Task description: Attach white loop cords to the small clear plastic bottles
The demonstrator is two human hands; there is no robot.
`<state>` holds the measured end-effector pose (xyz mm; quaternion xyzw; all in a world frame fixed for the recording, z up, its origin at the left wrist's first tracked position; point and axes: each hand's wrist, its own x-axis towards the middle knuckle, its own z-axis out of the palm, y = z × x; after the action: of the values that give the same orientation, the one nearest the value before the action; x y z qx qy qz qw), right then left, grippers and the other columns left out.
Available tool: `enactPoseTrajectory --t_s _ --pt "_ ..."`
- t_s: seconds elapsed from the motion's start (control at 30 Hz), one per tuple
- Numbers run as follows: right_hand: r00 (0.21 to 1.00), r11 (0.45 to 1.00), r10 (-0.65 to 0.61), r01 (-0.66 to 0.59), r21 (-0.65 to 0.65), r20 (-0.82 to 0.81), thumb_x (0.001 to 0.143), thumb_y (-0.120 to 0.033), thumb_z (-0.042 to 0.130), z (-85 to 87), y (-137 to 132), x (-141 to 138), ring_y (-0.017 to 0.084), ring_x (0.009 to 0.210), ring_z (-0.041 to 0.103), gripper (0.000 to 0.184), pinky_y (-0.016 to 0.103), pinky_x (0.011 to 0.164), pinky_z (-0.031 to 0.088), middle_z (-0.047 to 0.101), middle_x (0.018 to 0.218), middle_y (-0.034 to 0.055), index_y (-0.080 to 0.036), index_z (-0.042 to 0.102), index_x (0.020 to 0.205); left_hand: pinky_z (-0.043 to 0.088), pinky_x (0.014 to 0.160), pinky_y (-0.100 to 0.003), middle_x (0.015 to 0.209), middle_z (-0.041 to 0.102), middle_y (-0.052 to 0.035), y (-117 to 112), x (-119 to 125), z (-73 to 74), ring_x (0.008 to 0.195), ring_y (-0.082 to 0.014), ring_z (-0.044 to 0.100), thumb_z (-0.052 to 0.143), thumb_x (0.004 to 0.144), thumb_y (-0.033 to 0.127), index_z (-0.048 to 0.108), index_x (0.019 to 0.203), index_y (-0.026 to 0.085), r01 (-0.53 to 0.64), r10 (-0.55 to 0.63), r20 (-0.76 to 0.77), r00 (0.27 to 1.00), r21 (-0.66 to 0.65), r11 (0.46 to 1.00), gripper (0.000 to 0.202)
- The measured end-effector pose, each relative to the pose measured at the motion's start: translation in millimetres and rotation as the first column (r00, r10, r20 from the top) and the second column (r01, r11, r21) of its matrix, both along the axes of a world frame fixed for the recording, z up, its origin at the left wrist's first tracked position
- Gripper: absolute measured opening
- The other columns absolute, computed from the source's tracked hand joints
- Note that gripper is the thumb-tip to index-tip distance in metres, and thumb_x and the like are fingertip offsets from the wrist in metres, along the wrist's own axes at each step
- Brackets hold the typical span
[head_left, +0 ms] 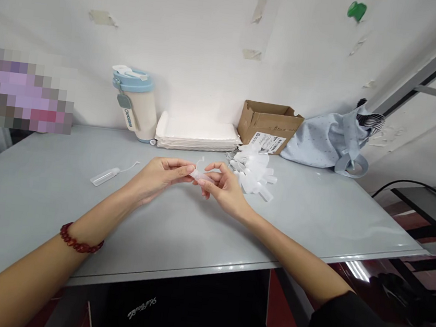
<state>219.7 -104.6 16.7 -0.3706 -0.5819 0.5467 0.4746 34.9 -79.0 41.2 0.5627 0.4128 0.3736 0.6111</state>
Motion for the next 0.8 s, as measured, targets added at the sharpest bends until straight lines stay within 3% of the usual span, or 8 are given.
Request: enactPoseTrajectory --t_s 0.1,0.2,0.33,0.47,0.57,0.7,0.8 --pt "0.995 0.998 -0.033 0.028 0.06 0.092 0.077 -0.037 0.066 -1.4 0.4 1.0 0.009 0.052 0.052 0.035 0.025 0.054 0.045 0.06 0.065 -0.0066 -0.023 0.041 0.095 0.049 0.074 -0.031 0.077 0.068 -0.0065 0.0 -2.7 2.2 0.075 -0.0176 0.06 0.071 0.073 0.047 0.073 0.074 0.016 0.027 -0.022 -0.16 0.987 0.025 0.999 0.031" --pt "0.956 0.972 -0.116 0.054 0.231 0.268 0.081 -0.034 0.061 -5.8 0.5 1.6 0.01 0.054 0.052 0.028 0.025 0.056 0.044 0.06 0.069 -0.0048 -0.023 0.041 0.097 0.043 0.061 -0.026 0.064 0.06 -0.001 -1.7 -2.0 4.9 0.059 -0.0121 0.052 0.07 0.073 0.045 0.066 0.064 0.016 0.005 0.029 -0.301 0.953 0.113 0.994 0.031" --pt "0.845 0.85 -0.297 0.022 0.526 0.445 0.085 -0.029 0.053 -13.6 0.5 1.5 0.012 0.06 0.055 0.018 0.026 0.058 0.043 0.063 0.083 0.0021 -0.021 0.044 0.099 0.033 0.051 -0.024 0.048 0.044 0.004 -5.8 5.0 5.3 0.048 -0.0097 0.04 0.062 0.079 0.047 0.056 0.057 0.017 -0.034 0.118 -0.421 0.899 0.203 0.979 0.038" --pt "0.799 0.781 -0.356 -0.031 0.624 0.484 0.088 -0.025 0.048 -16.4 0.1 1.2 0.015 0.065 0.059 0.012 0.027 0.06 0.042 0.064 0.086 0.0055 -0.02 0.046 0.099 0.03 0.049 -0.024 0.046 0.042 0.0038 -8.8 8.6 5.5 0.047 -0.0096 0.038 0.055 0.083 0.05 0.05 0.053 0.016 -0.013 0.151 -0.477 0.866 0.28 0.96 0.045" --pt "0.822 0.825 -0.34 0.027 0.565 0.456 0.087 -0.028 0.051 -12.5 -1.1 1.5 0.014 0.06 0.055 0.015 0.026 0.058 0.041 0.062 0.078 0.0021 -0.021 0.046 0.098 0.036 0.052 -0.024 0.051 0.049 0.0022 -8.7 4.8 9.1 0.051 -0.0112 0.045 0.058 0.081 0.05 0.062 0.062 0.016 0.041 0.097 -0.453 0.886 0.285 0.958 0.038" --pt "0.932 0.965 -0.141 0.055 0.255 0.333 0.083 -0.035 0.059 -3.4 -1.9 2.4 0.01 0.052 0.047 0.024 0.024 0.053 0.038 0.061 0.067 -0.0039 -0.022 0.043 0.096 0.046 0.063 -0.026 0.072 0.065 -0.0019 -3.8 -2.9 11.0 0.067 -0.0152 0.057 0.068 0.074 0.042 0.071 0.078 0.018 0.127 -0.005 -0.37 0.929 0.306 0.943 0.025" --pt "0.98 0.997 -0.038 0.023 0.074 0.197 0.078 -0.038 0.064 1.2 -0.7 2.8 0.009 0.051 0.046 0.033 0.023 0.051 0.036 0.063 0.067 -0.0041 -0.023 0.042 0.096 0.05 0.074 -0.03 0.085 0.07 -0.0043 1.5 -6.4 7.1 0.079 -0.0191 0.062 0.073 0.069 0.038 0.072 0.083 0.019 0.135 -0.053 -0.279 0.959 0.282 0.95 0.023"
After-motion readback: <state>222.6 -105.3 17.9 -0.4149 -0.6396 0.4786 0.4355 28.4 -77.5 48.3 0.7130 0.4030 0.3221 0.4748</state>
